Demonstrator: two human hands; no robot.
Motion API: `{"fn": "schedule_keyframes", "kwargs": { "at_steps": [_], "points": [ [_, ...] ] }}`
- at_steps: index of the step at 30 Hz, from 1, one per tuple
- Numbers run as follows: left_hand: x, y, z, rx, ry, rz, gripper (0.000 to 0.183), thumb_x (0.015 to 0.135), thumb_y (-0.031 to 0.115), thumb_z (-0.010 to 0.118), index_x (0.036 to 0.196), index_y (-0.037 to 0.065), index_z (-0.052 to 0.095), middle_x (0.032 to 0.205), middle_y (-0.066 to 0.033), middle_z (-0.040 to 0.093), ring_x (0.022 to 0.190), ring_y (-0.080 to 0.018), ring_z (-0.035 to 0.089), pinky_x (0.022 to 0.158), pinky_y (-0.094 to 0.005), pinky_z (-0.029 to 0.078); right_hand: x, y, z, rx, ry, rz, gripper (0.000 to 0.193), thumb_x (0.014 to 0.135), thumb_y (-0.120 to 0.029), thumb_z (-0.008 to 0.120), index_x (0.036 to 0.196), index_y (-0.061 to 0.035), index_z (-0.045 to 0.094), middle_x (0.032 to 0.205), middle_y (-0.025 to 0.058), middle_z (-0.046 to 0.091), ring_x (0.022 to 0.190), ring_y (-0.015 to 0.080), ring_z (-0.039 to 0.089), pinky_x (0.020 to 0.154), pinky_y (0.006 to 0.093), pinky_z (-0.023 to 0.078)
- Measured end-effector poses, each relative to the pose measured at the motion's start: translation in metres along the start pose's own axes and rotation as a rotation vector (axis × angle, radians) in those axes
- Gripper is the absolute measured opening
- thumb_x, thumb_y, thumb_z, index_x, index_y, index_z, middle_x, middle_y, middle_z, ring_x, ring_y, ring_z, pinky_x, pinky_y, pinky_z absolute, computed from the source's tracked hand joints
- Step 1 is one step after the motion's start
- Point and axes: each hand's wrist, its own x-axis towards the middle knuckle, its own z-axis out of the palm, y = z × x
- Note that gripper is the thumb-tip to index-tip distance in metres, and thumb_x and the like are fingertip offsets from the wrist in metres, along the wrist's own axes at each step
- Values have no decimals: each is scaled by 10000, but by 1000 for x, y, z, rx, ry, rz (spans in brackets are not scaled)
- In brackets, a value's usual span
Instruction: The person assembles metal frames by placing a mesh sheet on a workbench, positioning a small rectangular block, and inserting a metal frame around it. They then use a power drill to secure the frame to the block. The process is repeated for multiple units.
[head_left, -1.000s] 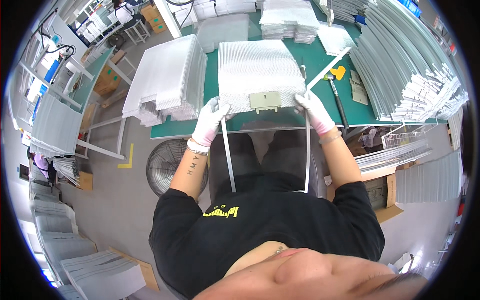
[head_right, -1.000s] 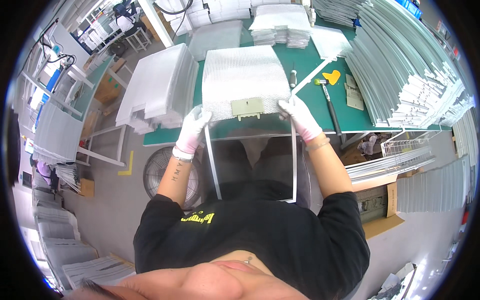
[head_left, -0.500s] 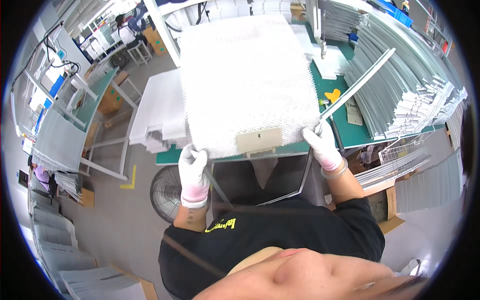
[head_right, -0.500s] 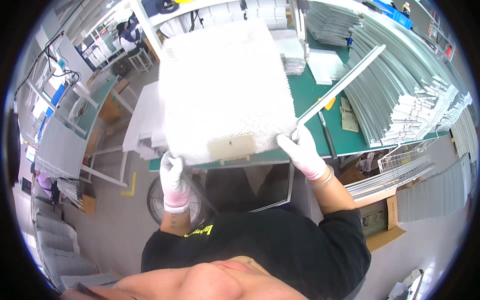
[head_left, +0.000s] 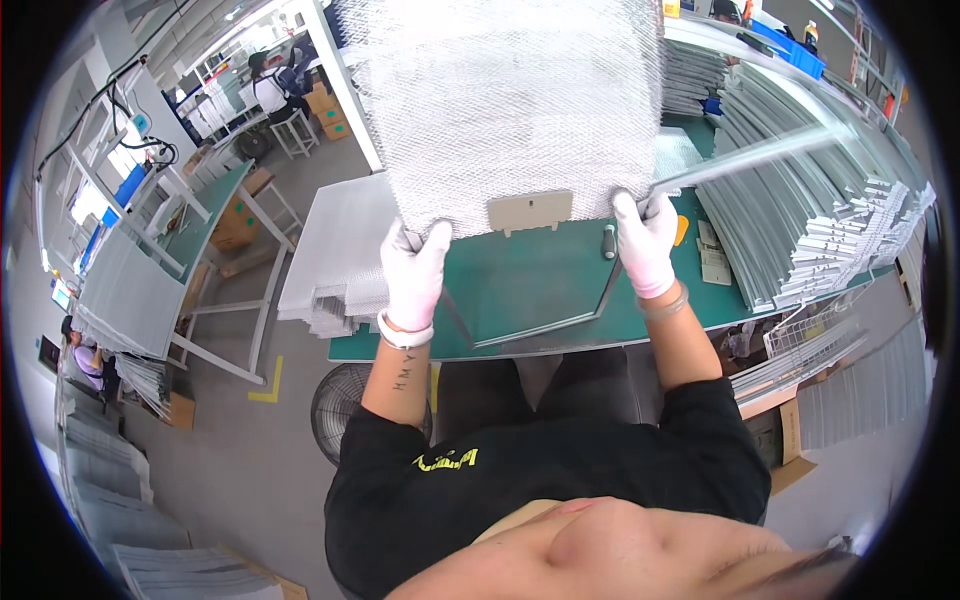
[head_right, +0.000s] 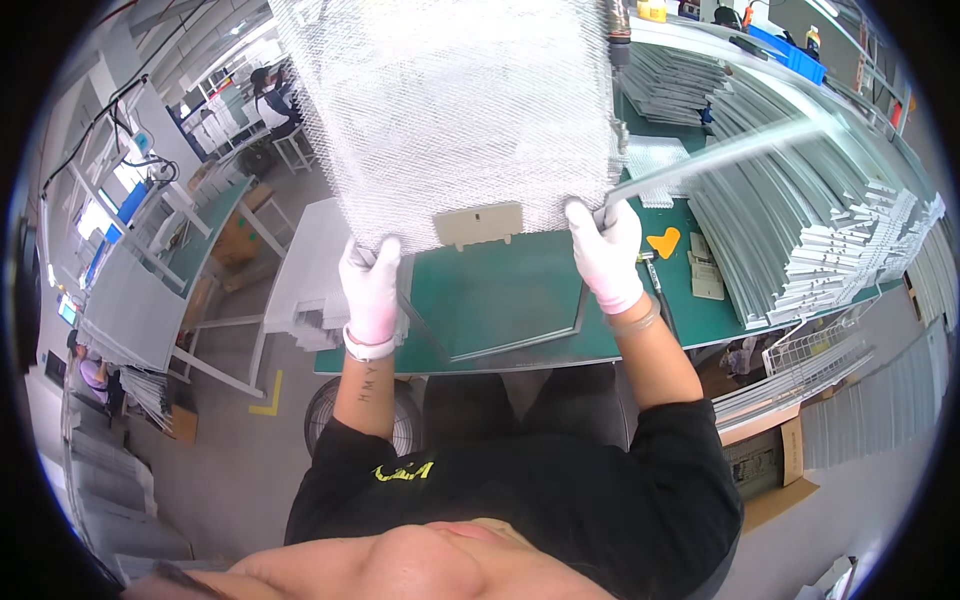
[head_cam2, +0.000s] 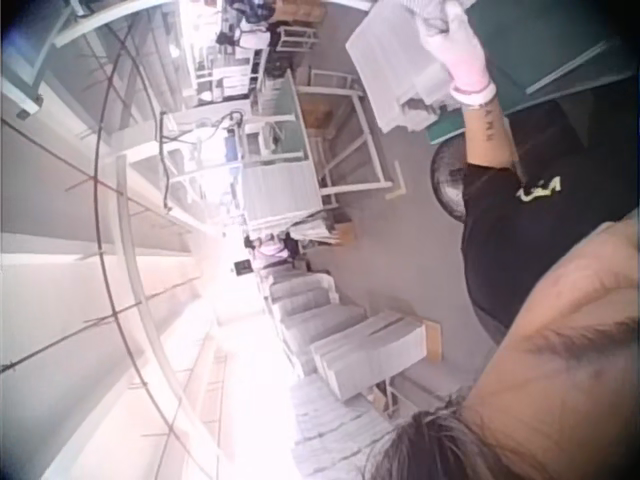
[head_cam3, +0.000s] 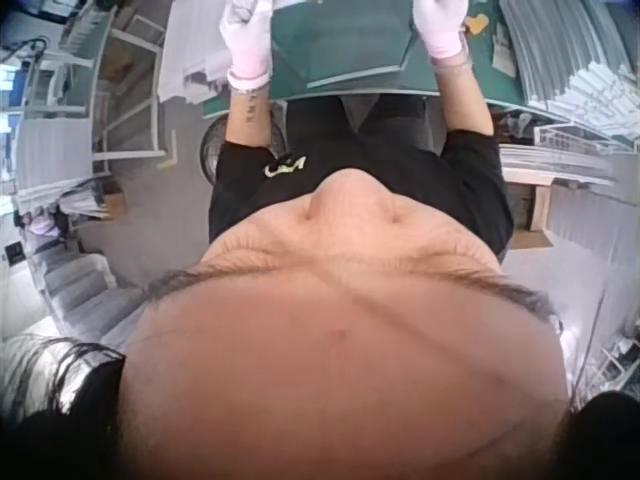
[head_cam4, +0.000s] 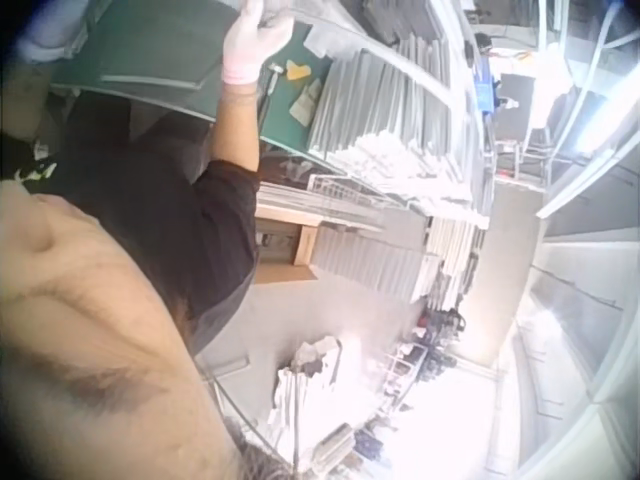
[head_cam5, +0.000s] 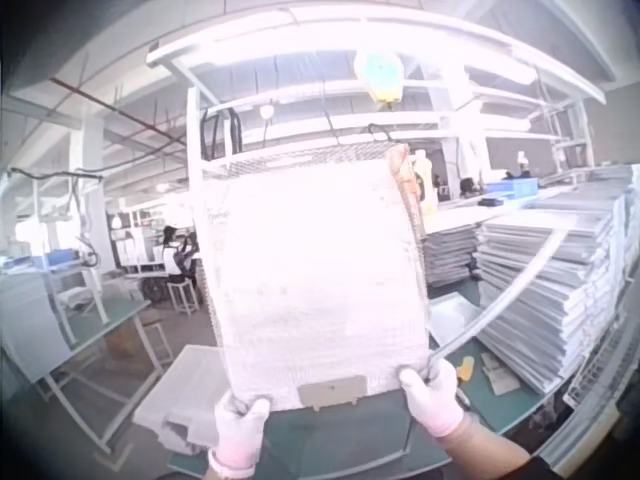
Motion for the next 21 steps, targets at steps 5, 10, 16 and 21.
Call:
{"fn": "schedule_keyframes", "kwargs": {
  "at_steps": [5, 10, 16, 21],
  "points": [
    [-8, -16, -7, 175, 100, -111, 262, 924, 33, 708, 1163, -44, 633, 1065, -56, 713, 907, -72, 627, 802, -241, 511, -1, -12, -6, 19, -98, 210, 187, 957, -116, 689, 1092, 4, 643, 643, -78, 463, 576, 18, 345, 503, 216, 297],
    [-17, -29, -5, 204, 95, -100, 297, 912, 51, 724, 1175, -43, 622, 1078, -61, 709, 947, -89, 637, 838, -263, 521, -2, 24, -11, 291, -255, 325, 264, 973, -103, 639, 1208, 15, 612, 898, -29, 616, 787, 37, 505, 703, 221, 434],
    [-45, -77, -29, 320, 24, -176, 311, 910, -2, 657, 1214, -46, 610, 1105, -64, 704, 980, -107, 647, 868, -274, 520, -43, 51, -22, 163, -367, 258, 346, 955, -83, 601, 1275, 45, 577, 1186, 76, 664, 1057, 118, 595, 953, 294, 479],
    [-5, -36, -16, 76, -8, -96, 280, 927, 9, 635, 1204, -12, 596, 942, 10, 660, 801, -25, 563, 692, -204, 457, -2, 7, -35, 339, -384, 299, 349, 944, -39, 598, 1281, 40, 558, 1134, 42, 661, 1018, 99, 590, 932, 258, 460]
  ]
}}
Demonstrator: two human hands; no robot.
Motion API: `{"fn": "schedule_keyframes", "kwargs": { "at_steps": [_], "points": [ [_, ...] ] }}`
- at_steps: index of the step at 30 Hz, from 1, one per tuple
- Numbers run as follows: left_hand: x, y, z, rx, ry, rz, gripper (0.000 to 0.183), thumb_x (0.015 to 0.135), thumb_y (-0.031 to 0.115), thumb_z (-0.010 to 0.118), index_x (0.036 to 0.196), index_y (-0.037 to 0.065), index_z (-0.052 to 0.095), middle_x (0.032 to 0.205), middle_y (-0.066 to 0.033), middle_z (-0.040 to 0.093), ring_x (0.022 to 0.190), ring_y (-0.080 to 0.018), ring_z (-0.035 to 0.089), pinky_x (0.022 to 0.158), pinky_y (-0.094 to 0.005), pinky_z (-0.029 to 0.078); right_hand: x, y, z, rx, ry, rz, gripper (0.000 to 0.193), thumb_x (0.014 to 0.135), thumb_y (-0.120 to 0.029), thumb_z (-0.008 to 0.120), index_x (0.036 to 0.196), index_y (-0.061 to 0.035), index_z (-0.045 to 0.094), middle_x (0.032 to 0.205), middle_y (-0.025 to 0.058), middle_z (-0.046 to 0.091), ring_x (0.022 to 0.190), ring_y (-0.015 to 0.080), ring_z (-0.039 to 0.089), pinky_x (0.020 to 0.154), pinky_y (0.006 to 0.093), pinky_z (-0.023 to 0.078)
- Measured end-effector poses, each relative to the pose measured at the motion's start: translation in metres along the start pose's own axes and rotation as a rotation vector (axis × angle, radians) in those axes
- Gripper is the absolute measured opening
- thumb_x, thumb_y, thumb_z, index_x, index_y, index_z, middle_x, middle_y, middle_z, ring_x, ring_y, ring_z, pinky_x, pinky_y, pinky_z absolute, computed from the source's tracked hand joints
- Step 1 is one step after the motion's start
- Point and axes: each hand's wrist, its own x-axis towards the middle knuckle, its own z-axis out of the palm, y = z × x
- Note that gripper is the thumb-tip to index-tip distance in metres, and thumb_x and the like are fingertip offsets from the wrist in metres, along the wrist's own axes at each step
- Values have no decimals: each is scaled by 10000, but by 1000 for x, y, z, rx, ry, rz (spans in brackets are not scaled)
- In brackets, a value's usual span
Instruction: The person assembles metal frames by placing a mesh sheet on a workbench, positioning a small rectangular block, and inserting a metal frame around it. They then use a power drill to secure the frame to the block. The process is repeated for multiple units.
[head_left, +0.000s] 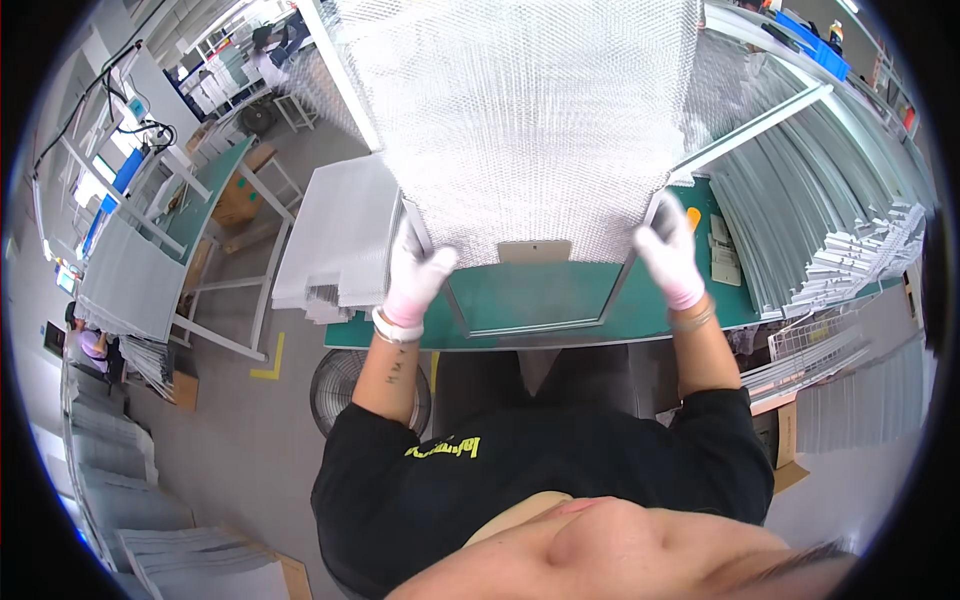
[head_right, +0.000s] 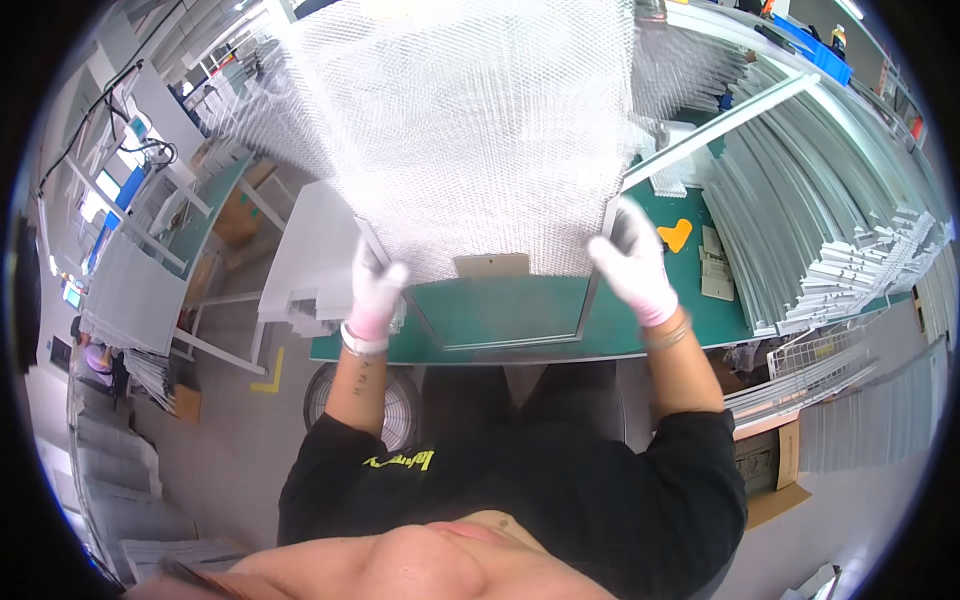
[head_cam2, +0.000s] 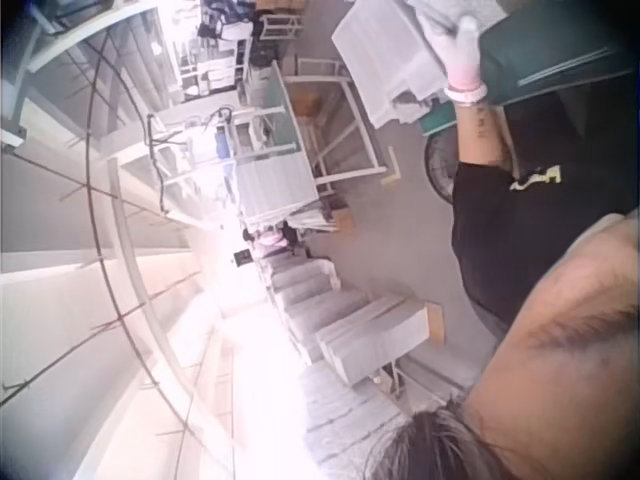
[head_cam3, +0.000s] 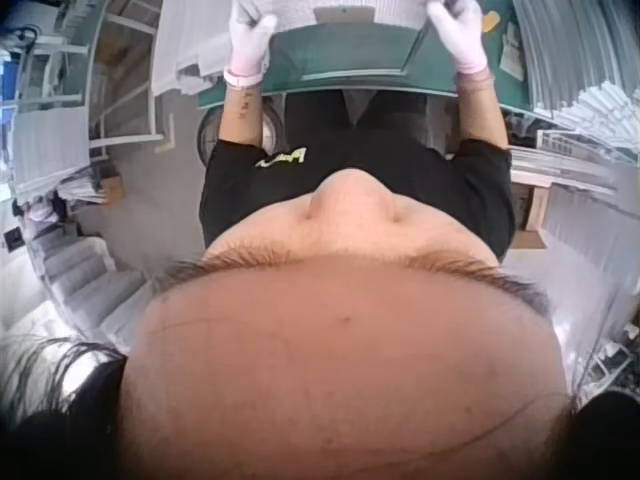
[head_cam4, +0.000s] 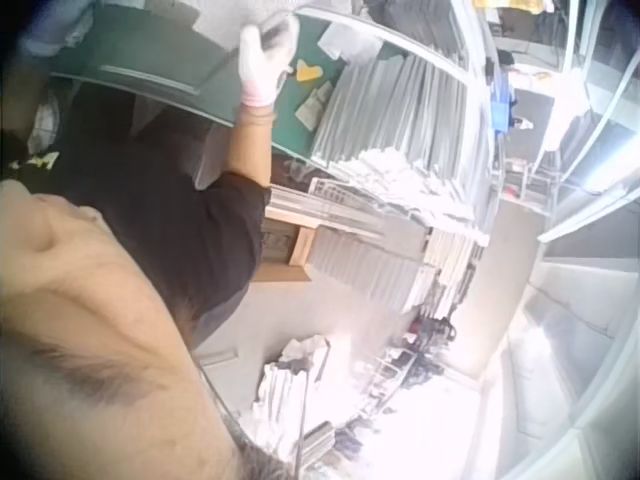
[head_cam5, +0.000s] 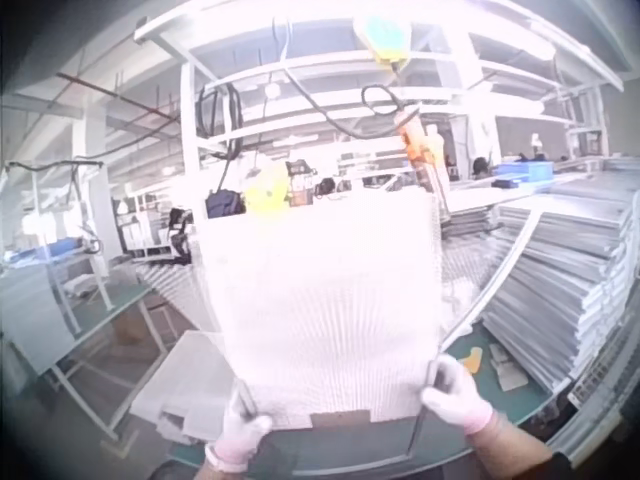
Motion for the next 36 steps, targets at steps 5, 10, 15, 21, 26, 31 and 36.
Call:
{"fn": "schedule_keyframes", "kwargs": {
  "at_steps": [5, 10, 15, 21, 26, 31, 36],
  "points": [
    [21, 17, 13, 31, 176, 156, 180, 945, 43, 633, 1114, 0, 593, 777, 75, 525, 643, 3, 391, 571, -186, 347, 14, -10, 15, -75, 183, -67, 259, 947, -41, 640, 1192, 22, 582, 837, -50, 582, 726, 19, 480, 666, 196, 400],
    [2, 18, 27, 95, 262, 250, 165, 913, -3, 648, 1065, 33, 592, 840, 51, 563, 719, -8, 455, 649, -188, 392, 6, 4, 30, -229, 398, -260, 164, 962, -73, 649, 1089, 26, 619, 717, -86, 497, 630, 1, 379, 555, 190, 314],
    [2, 28, 19, -130, 179, 235, 245, 867, -94, 615, 1053, 62, 581, 964, 16, 613, 861, -43, 533, 792, -214, 436, 3, 3, 11, -47, 265, -146, 212, 963, 5, 574, 1174, 27, 585, 984, -12, 646, 819, 19, 522, 774, 186, 427],
    [1, 29, 10, -146, 40, 252, 311, 850, -143, 557, 1057, 89, 556, 996, -1, 640, 859, -54, 547, 795, -226, 446, 3, -5, 21, 41, 289, -159, 192, 972, -10, 576, 1160, 29, 594, 1031, 13, 659, 876, 43, 549, 832, 220, 442],
    [-3, 38, 11, -312, 29, 67, 299, 866, -130, 529, 1054, 103, 529, 983, 2, 643, 852, -56, 544, 782, -230, 444, 1, 0, 7, -14, 213, -137, 207, 978, -23, 565, 1176, 31, 591, 1032, 16, 664, 872, 48, 548, 828, 227, 441],
    [0, 26, 12, -91, 85, 136, 380, 891, -84, 561, 1239, 62, 520, 966, -7, 648, 829, -63, 562, 766, -229, 458, -6, 17, -11, 13, 168, -86, 208, 980, -12, 545, 1180, 25, 589, 1028, 17, 662, 859, 46, 543, 803, 230, 434],
    [-6, 35, 23, -88, 63, 43, 426, 909, -26, 643, 1323, -32, 543, 1076, -64, 696, 955, -103, 638, 862, -267, 504, 0, -8, 28, -44, 287, -95, 133, 976, -16, 575, 1105, 6, 596, 802, -67, 550, 685, 5, 433, 609, 182, 353]
  ]
}}
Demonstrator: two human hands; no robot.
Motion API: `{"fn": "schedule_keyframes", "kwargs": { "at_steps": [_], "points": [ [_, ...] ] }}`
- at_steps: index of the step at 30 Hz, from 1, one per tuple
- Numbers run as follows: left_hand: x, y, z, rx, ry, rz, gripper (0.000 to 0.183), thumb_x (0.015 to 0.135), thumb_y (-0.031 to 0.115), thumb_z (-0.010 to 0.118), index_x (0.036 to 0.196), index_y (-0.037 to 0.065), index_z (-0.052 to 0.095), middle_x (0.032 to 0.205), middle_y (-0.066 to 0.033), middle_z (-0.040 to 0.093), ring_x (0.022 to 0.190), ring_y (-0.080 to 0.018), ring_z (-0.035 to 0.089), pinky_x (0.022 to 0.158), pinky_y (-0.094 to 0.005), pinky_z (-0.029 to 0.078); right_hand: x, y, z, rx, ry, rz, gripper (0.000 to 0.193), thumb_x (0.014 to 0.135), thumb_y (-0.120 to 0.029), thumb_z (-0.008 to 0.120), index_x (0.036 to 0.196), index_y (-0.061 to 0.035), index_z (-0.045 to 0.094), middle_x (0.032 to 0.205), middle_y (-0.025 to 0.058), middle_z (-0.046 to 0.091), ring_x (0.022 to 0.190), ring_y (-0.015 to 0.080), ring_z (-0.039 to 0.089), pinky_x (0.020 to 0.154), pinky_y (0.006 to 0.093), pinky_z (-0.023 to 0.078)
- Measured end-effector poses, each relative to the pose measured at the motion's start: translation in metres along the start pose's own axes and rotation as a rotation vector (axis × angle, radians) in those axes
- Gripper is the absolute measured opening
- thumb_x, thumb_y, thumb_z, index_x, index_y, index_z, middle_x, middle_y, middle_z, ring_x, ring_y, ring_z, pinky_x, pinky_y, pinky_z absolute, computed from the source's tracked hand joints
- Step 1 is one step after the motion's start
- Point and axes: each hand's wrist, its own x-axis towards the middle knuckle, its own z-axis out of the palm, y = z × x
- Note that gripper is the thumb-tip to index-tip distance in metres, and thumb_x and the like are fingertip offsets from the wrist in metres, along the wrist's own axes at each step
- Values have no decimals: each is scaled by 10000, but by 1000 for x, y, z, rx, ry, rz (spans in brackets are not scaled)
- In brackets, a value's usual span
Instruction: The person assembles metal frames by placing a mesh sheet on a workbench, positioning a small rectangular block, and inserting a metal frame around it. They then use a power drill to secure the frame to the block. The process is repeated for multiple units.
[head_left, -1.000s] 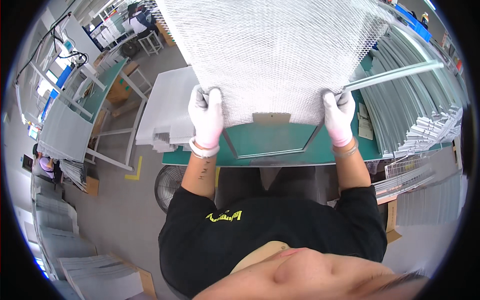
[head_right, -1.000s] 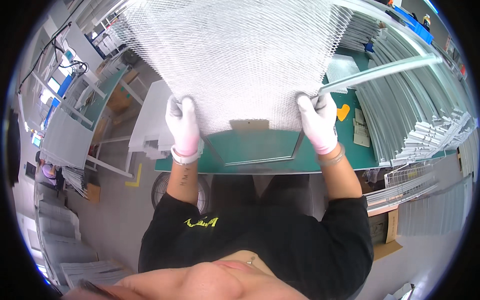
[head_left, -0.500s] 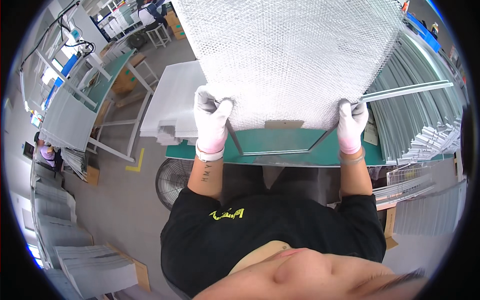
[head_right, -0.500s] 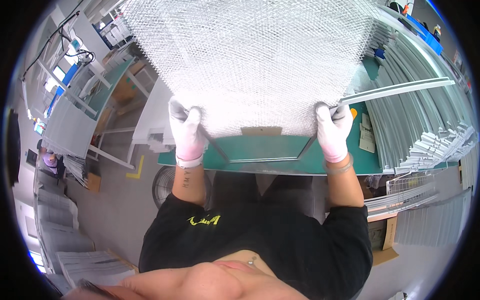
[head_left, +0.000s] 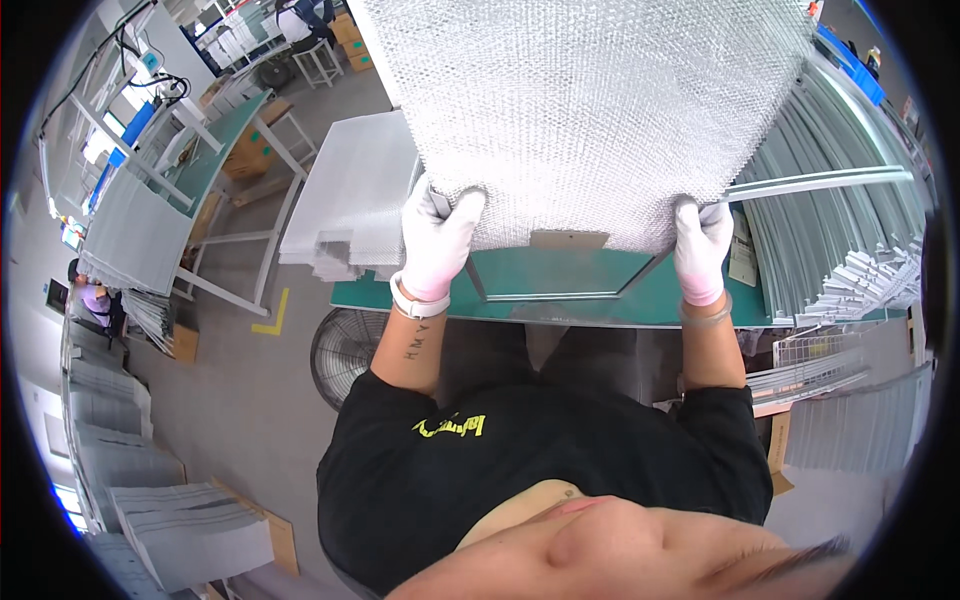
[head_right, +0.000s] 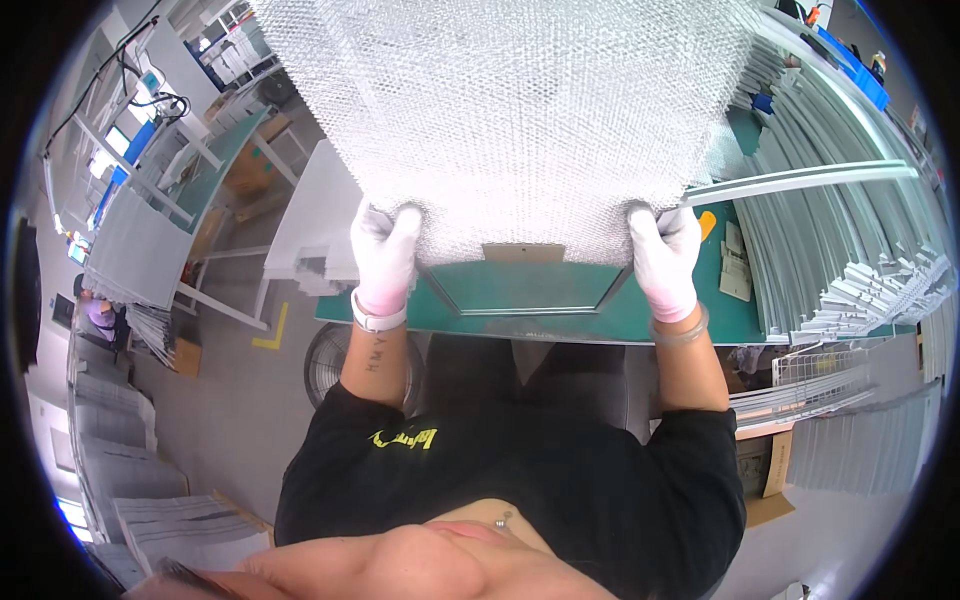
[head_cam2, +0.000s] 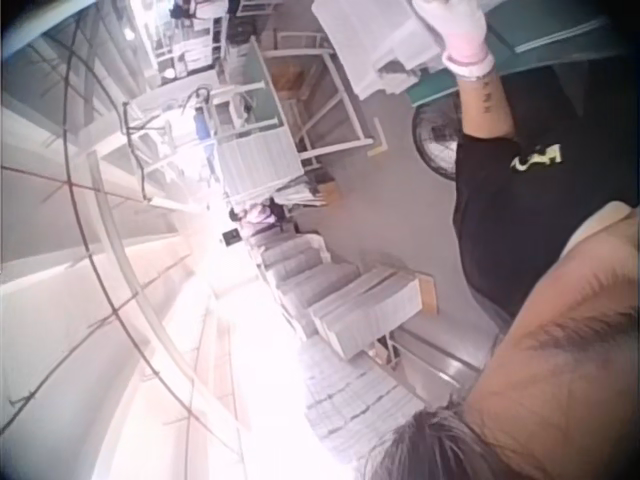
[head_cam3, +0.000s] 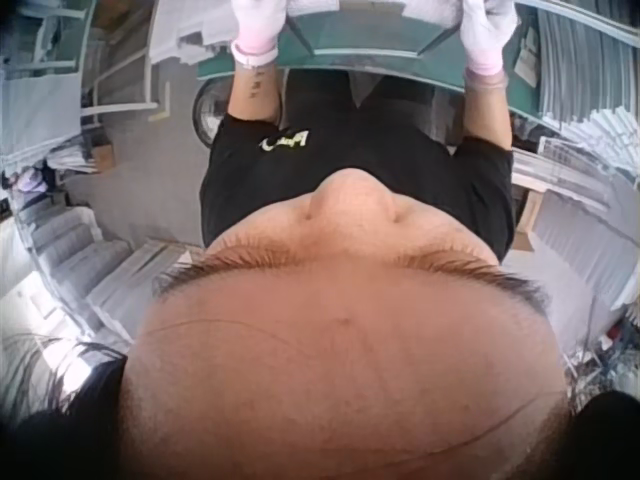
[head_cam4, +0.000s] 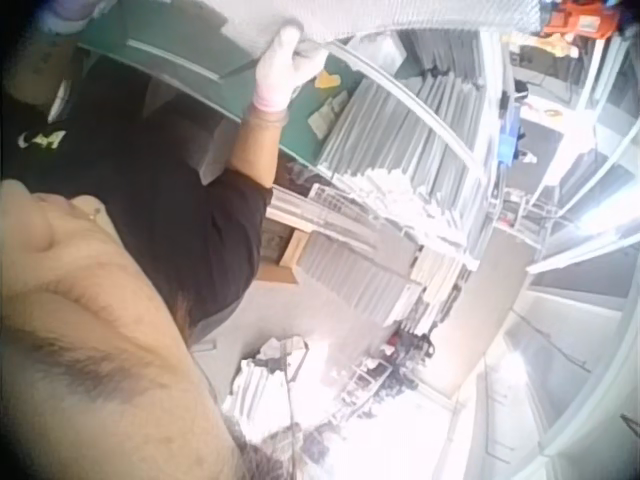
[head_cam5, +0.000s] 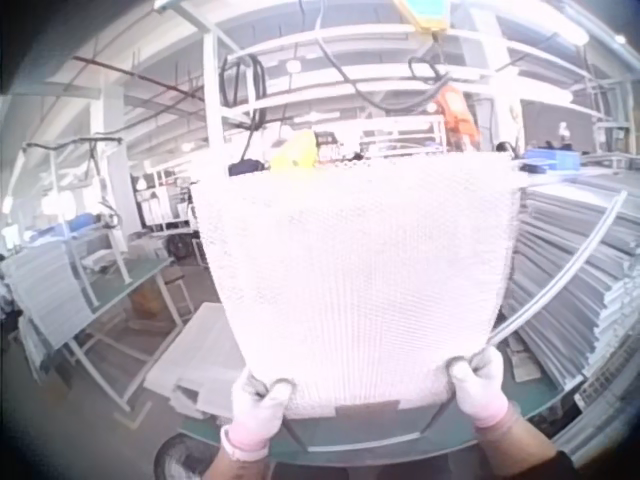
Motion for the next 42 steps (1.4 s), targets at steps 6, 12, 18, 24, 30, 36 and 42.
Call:
{"fn": "schedule_keyframes", "kwargs": {
  "at_steps": [6, 12, 18, 24, 30, 36, 42],
  "points": [
    [-15, -6, -3, 62, -8, 161, 329, 910, -14, 678, 1227, -54, 601, 1155, -80, 692, 1035, -124, 638, 916, -285, 499, -2, 20, -20, -217, 8, -81, 223, 937, -110, 728, 1047, 21, 586, 680, -72, 451, 612, 15, 389, 543, 193, 342],
    [-29, -14, -11, 156, 13, 226, 348, 921, 34, 706, 1239, -36, 583, 1117, -67, 680, 1013, -109, 609, 905, -276, 486, -1, 5, -18, 27, -174, 60, 249, 1003, -59, 596, 1236, 27, 586, 1086, 13, 650, 958, 56, 557, 878, 238, 449],
    [-38, -15, -20, 200, 13, 241, 377, 929, 86, 717, 1255, -30, 566, 1090, -67, 673, 964, -108, 600, 859, -273, 487, -5, 3, -19, 67, -196, 43, 260, 992, -43, 594, 1240, 33, 587, 1066, 13, 658, 949, 57, 567, 859, 234, 457],
    [-30, -21, -27, 299, 27, 216, 308, 914, 92, 737, 1163, -24, 598, 995, -61, 665, 883, -99, 588, 788, -265, 490, -2, 4, -24, -86, -193, 44, 221, 964, -37, 614, 1175, 25, 636, 901, -21, 653, 781, 32, 540, 707, 212, 448],
    [16, -3, -44, 338, -233, -7, 58, 889, -3, 666, 897, 2, 609, 751, 0, 617, 656, -51, 507, 605, -219, 429, 9, -11, -19, -162, -97, -96, 137, 907, -30, 662, 1036, 12, 681, 707, -57, 568, 627, 14, 453, 561, 205, 372],
    [26, -8, -25, 300, -17, 91, 212, 886, -20, 630, 1098, -11, 642, 776, 14, 626, 633, -15, 475, 577, -202, 392, 3, -4, 1, -137, 63, -37, 63, 884, -42, 700, 896, -11, 647, 623, -69, 488, 568, 8, 395, 504, 202, 324],
    [26, -16, -23, 254, 28, 154, 249, 898, 13, 682, 1141, -10, 635, 821, 18, 643, 632, -8, 469, 579, -188, 376, 4, -2, -1, -246, 86, -17, 93, 891, -37, 718, 970, -8, 677, 683, -83, 527, 594, 3, 400, 525, 197, 328]
  ]
}}
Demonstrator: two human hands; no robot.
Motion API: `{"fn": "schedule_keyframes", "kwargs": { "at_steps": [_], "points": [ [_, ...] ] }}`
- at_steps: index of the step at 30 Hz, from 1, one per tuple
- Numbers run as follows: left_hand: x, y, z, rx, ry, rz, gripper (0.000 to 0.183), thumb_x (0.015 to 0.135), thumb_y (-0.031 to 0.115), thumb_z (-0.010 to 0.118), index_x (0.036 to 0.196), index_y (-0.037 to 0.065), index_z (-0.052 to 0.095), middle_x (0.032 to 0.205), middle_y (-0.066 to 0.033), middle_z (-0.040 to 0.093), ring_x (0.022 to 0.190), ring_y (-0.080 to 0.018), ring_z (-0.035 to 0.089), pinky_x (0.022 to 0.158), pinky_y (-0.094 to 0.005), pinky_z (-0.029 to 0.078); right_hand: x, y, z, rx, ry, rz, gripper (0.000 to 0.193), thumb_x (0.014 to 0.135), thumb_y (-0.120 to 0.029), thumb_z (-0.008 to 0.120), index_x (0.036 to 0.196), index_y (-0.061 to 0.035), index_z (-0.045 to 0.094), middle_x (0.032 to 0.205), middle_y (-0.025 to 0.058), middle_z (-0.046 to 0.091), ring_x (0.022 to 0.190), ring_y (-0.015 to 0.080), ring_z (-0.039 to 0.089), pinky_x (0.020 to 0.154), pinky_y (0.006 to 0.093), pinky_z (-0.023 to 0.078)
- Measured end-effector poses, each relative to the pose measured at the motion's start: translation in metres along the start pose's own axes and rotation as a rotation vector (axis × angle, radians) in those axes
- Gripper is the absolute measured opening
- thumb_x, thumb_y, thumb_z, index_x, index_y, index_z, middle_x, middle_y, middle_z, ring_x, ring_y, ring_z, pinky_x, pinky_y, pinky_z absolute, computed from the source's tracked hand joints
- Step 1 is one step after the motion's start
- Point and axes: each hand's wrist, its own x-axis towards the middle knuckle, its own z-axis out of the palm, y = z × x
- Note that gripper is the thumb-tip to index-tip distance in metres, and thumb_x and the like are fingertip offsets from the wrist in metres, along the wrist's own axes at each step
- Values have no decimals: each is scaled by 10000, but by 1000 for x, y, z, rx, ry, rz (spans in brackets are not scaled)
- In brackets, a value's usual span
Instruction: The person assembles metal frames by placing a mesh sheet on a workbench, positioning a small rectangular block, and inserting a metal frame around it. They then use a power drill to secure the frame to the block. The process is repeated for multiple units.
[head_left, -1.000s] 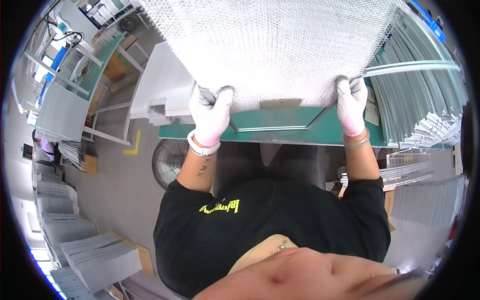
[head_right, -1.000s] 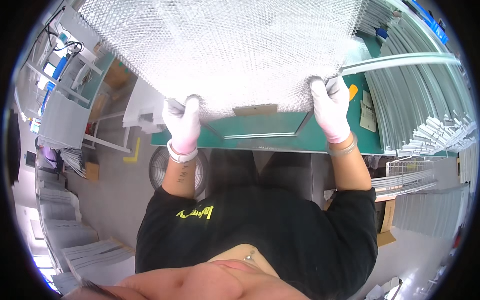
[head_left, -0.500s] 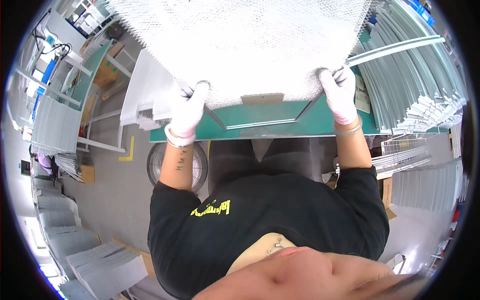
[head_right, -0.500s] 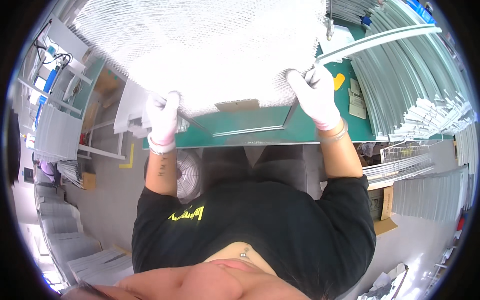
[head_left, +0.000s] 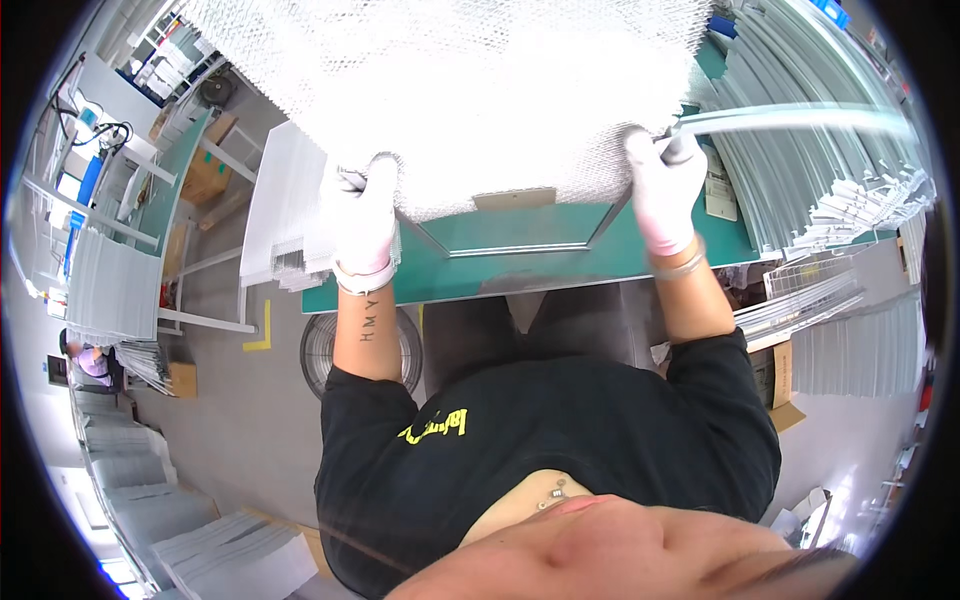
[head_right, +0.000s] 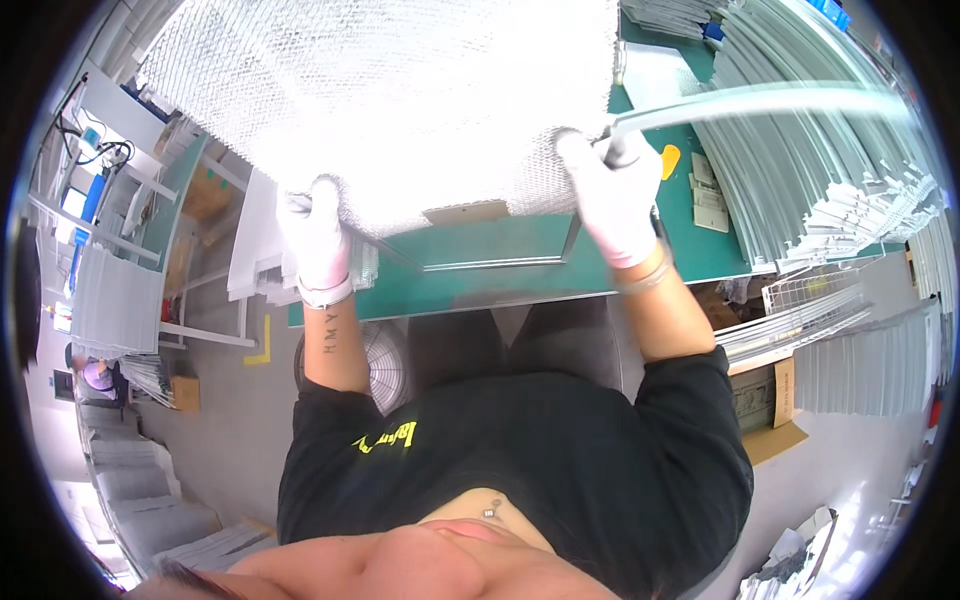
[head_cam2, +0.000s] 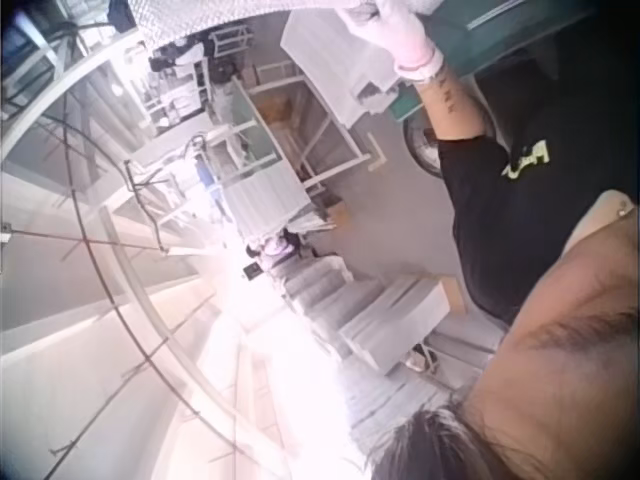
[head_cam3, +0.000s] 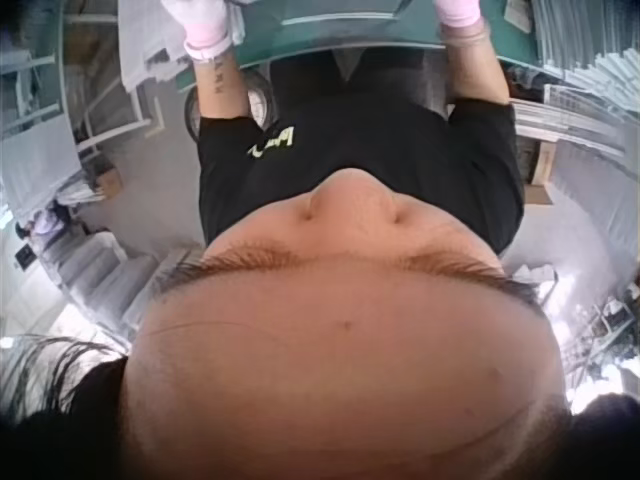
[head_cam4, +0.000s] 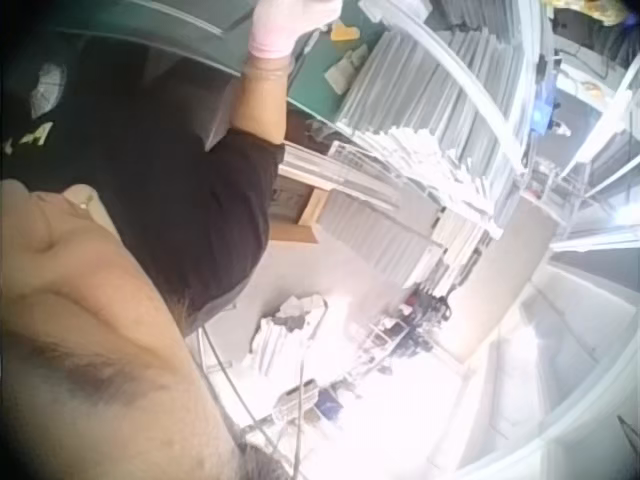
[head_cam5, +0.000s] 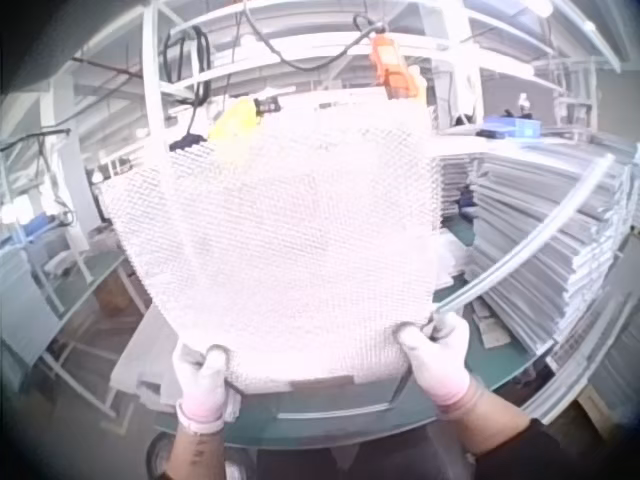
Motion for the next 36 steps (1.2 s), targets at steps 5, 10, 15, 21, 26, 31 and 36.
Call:
{"fn": "schedule_keyframes", "kwargs": {
  "at_steps": [5, 10, 15, 21, 26, 31, 36],
  "points": [
    [1, -5, -2, 3, -46, -8, 230, 892, 18, 698, 1112, -13, 637, 877, -5, 669, 684, -22, 506, 614, -199, 410, -7, 6, 7, 120, 23, -66, 128, 942, -51, 665, 1055, -29, 612, 721, -87, 508, 611, 6, 373, 559, 196, 337],
    [-9, -15, -9, -38, -113, -26, 216, 883, 10, 693, 1091, -27, 650, 943, -45, 695, 821, -87, 611, 753, -250, 497, -15, 32, -2, 123, -32, -21, 264, 969, -82, 631, 1206, 13, 564, 853, -38, 560, 725, 35, 454, 656, 211, 398],
    [-42, -53, -24, -38, -212, -141, 234, 891, -10, 664, 1123, -38, 653, 1048, -78, 710, 956, -130, 650, 869, -291, 514, -36, 52, -5, 100, -166, 73, 365, 989, -126, 604, 1305, 28, 505, 1106, 44, 615, 973, 87, 550, 883, 269, 453],
    [-104, -116, -32, -39, -203, -369, 333, 929, 77, 706, 1229, -33, 613, 1087, -55, 704, 981, -132, 644, 885, -294, 510, -96, 143, -19, -78, -191, 98, 470, 995, -131, 565, 1412, 47, 442, 1253, 102, 616, 1080, 138, 575, 953, 308, 460],
    [-90, -107, -34, -84, -260, -449, 405, 907, 81, 740, 1267, -28, 591, 1133, -60, 693, 1009, -133, 638, 886, -287, 504, -93, 139, -29, 44, -263, 347, 473, 949, -126, 625, 1375, 33, 494, 1236, 83, 624, 1054, 128, 574, 910, 289, 466],
    [-34, -37, -15, -210, -119, -249, 665, 816, 202, 840, 1339, -44, 510, 1249, -95, 605, 1151, -174, 564, 1011, -329, 447, -8, 61, -34, 43, -323, 218, 483, 913, -136, 642, 1346, 40, 520, 1298, 96, 613, 1219, 176, 558, 1067, 353, 426],
    [-5, -11, -23, -76, -99, -27, 309, 985, 213, 650, 1194, -4, 583, 1177, -122, 645, 1075, -207, 617, 987, -346, 476, 35, 8, -16, -49, -257, 56, 243, 1034, -207, 570, 1123, 18, 586, 972, 111, 693, 894, 162, 632, 840, 282, 506]
  ]
}}
